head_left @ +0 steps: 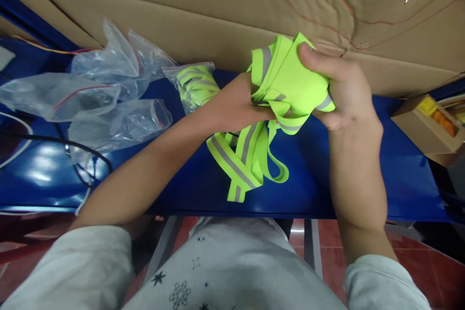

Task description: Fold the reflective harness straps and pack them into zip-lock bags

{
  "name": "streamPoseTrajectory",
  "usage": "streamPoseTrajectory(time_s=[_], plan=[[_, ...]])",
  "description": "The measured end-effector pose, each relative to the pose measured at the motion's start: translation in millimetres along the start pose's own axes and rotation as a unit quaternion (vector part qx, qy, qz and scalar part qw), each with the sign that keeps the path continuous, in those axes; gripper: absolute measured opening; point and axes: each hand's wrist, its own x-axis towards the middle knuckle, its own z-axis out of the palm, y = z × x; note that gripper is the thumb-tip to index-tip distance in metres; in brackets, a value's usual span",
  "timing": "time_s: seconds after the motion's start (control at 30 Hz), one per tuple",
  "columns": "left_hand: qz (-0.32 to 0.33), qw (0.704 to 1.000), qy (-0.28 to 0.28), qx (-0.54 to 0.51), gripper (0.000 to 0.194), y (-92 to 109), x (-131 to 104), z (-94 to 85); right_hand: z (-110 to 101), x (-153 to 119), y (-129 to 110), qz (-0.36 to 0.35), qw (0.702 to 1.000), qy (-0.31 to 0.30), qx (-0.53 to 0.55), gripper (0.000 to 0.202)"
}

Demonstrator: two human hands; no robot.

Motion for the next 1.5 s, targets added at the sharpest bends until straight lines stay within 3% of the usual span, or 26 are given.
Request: streamPoseTrajectory(time_s=[0.07,0.13,0.2,0.27,0.4,0.47,0.53,0.67,0.8,0.9,1.03,1.3,1.4,1.5], plan=[[0.026,0.999,0.017,0.029,0.034,0.0,1.0,-1.3,-2.8,3.0,4.8,-0.002,0.999,0.021,-0.026,0.034],[0.026,0.998,0.029,0.052,0.036,-1.9,0.7,-1.7,-1.9,3.8,8.0,-0.085,0.984,0.108,-0.109,0.032],[-0.007,0.997,0.033,0.063,0.038,-3.8,-0.5,-1.3,0.9,2.3,9.0,-0.189,0.942,0.178,-0.211,0.025],[-0.047,0.996,0.048,0.058,0.038,-4.5,-2.0,-1.1,3.0,-0.7,7.3,-0.238,0.918,0.157,-0.276,0.017],[-0.074,0.995,0.065,-0.004,0.037,-2.4,-5.8,-5.4,-0.2,-7.3,-1.6,-0.21,0.913,-0.02,-0.348,0.036],[-0.092,0.993,0.038,-0.061,0.034,-0.1,-8.1,-9.3,-3.4,-9.4,-5.8,-0.198,0.898,-0.052,-0.389,0.052],[-0.121,0.986,0.004,-0.11,0.034,2.4,-10.2,-12.0,-5.2,-10.1,-8.0,-0.199,0.885,-0.041,-0.42,0.061],[-0.168,0.97,-0.03,-0.172,0.039,3.9,-9.7,-5.6,-3.7,-6.3,-2.7,-0.215,0.859,-0.012,-0.464,0.052],[-0.179,0.952,0.048,-0.243,0.032,-3.9,-6.7,19.1,-2.8,3.1,11.1,-0.213,0.844,0.04,-0.491,0.06],[-0.207,0.925,0.102,-0.301,0.039,-11.4,-9.4,38.7,-6.2,6.4,14.1,-0.241,0.831,0.082,-0.495,0.051],[-0.272,0.901,0.072,-0.331,0.045,-12.5,-16.2,52.7,-10.2,1.4,5.3,-0.286,0.815,0.136,-0.486,0.041],[-0.245,0.908,0.04,-0.338,0.047,-6.4,-26.8,69.6,7.4,-4.7,3.3,-0.234,0.787,0.141,-0.553,0.039],[-0.26,0.904,0.011,-0.34,0.037,-12.1,-26.9,68.8,4.9,-5.3,1.3,-0.268,0.803,0.13,-0.516,0.038],[-0.227,0.93,-0.041,-0.286,0.041,-20.7,-20.5,53.2,-7.0,-8.9,-8.0,-0.299,0.828,0.141,-0.452,0.036]])
